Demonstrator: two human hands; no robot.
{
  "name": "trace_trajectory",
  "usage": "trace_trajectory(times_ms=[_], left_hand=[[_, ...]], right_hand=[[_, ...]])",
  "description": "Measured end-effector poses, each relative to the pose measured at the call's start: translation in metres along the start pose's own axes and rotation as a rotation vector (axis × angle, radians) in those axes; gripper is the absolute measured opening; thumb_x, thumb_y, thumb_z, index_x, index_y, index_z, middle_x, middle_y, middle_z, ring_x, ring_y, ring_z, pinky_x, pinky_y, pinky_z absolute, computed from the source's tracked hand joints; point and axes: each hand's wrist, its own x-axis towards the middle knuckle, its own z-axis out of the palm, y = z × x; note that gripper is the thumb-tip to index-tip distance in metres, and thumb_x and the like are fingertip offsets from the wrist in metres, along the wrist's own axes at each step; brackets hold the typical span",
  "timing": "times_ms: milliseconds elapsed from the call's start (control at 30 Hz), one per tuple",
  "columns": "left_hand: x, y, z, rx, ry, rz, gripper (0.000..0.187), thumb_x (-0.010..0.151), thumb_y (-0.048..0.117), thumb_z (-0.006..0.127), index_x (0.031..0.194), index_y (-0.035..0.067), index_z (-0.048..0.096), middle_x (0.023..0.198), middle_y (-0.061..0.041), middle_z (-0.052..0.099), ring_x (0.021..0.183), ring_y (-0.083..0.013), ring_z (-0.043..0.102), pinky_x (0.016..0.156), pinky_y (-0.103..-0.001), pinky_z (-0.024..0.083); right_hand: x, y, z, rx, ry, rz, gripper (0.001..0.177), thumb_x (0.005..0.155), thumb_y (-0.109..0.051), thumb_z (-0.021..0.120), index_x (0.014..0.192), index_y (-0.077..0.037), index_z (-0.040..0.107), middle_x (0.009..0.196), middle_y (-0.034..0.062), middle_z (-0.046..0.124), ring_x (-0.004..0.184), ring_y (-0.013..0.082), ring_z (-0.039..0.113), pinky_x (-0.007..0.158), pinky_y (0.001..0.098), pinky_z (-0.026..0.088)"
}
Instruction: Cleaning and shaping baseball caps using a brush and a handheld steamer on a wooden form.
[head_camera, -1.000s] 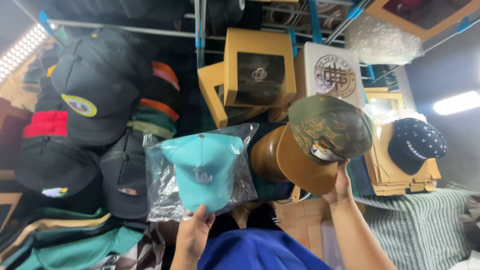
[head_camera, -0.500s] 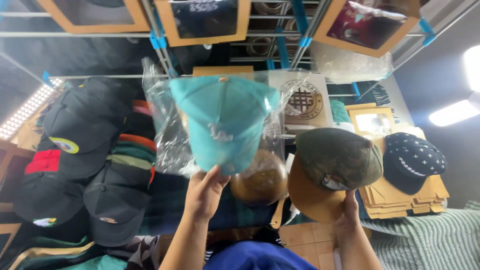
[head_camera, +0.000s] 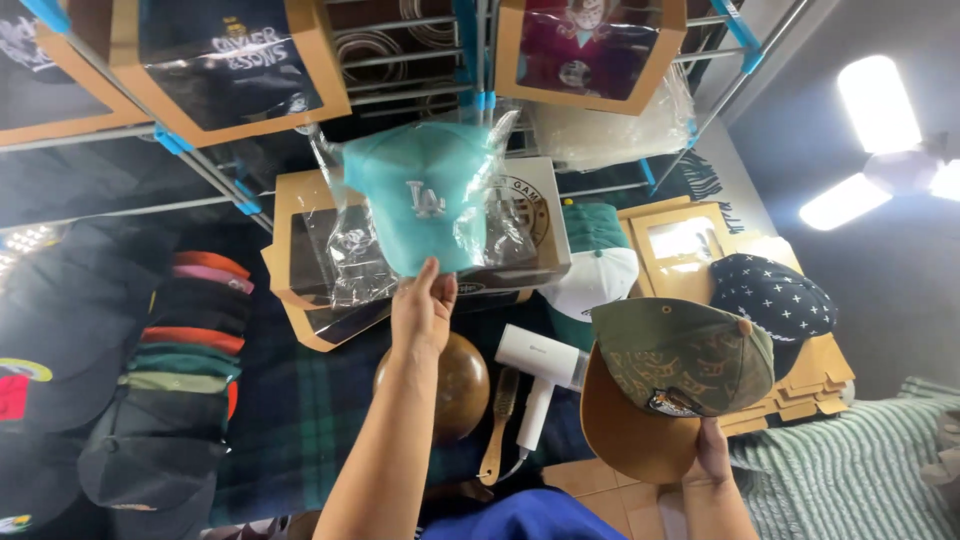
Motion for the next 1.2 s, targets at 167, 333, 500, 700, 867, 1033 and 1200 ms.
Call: trace_trajectory(times_ms=[167,333,500,700,867,1033,1200], left_hand=[[0.020,-0.001,0.004,0.070,0.010,0.034,0.050,0.097,0.020,0.074,0.131,-0.002,0.046,0.114,-0.014,0.060,0.102,-0.0229,0.069,0.093,-0.031,0.059],[0.012,0.007,0.009,0.065,-0.003,0.073,0.053,0.097,0.022,0.074,0.133,-0.006,0.047,0.124,-0.025,0.060,0.112,-0.0325,0.068,0.100,-0.040,0.057],[-0.043,0.029,-0.018,0.300,-0.029,-0.006,0.052,0.099,0.019,0.067,0.139,-0.008,0.050,0.136,-0.026,0.056,0.133,-0.0390,0.057,0.112,-0.045,0.044],[-0.103,0.046,-0.165,0.297,-0.489,-0.193,0.067,0.091,0.041,0.067,0.147,0.008,0.052,0.131,0.000,0.066,0.090,-0.0098,0.064,0.064,-0.023,0.043],[-0.128,0.080,-0.245,0.180,-0.282,-0.074,0.063,0.088,0.014,0.072,0.146,0.006,0.049,0.121,-0.008,0.067,0.097,-0.0197,0.070,0.071,-0.032,0.059],[-0.116,0.123,-0.311,0.164,-0.051,0.058,0.056,0.092,0.012,0.064,0.147,0.009,0.050,0.126,-0.008,0.069,0.103,-0.0206,0.070,0.074,-0.032,0.058],[-0.080,0.116,-0.390,0.235,0.267,0.047,0.052,0.097,0.001,0.063,0.148,0.010,0.053,0.120,-0.013,0.064,0.101,-0.0293,0.069,0.083,-0.051,0.061]], right_hand=[[0.002,0.014,-0.044,-0.124,0.055,0.049,0.070,0.095,-0.035,0.077,0.143,0.004,0.044,0.146,0.0234,0.052,0.134,0.0364,0.051,0.113,0.0515,0.043],[0.004,0.048,-0.066,-0.238,0.093,0.116,0.065,0.093,-0.036,0.072,0.139,0.004,0.051,0.143,0.0210,0.057,0.132,0.0331,0.054,0.112,0.0483,0.044],[0.009,0.079,-0.068,-0.365,0.127,0.168,0.061,0.091,-0.036,0.067,0.135,0.005,0.058,0.140,0.0185,0.062,0.130,0.0297,0.057,0.112,0.0451,0.045],[0.001,0.093,0.070,-0.173,0.009,0.330,0.067,0.084,-0.045,0.075,0.138,-0.011,0.054,0.099,0.0140,0.075,0.052,0.0167,0.067,0.023,0.0239,0.033],[-0.007,0.126,0.235,-0.125,-0.176,0.291,0.046,0.095,-0.026,0.067,0.131,0.002,0.058,0.128,0.0206,0.068,0.119,0.0333,0.065,0.102,0.0473,0.054],[-0.025,0.176,0.352,-0.192,-0.085,0.460,0.054,0.091,-0.012,0.068,0.142,-0.005,0.054,0.134,0.0159,0.067,0.121,0.0259,0.064,0.103,0.0403,0.054],[-0.022,0.289,0.329,-0.729,0.045,0.774,0.061,0.089,-0.025,0.083,0.139,-0.006,0.054,0.129,0.0229,0.064,0.074,0.0289,0.075,0.064,0.0352,0.069]])
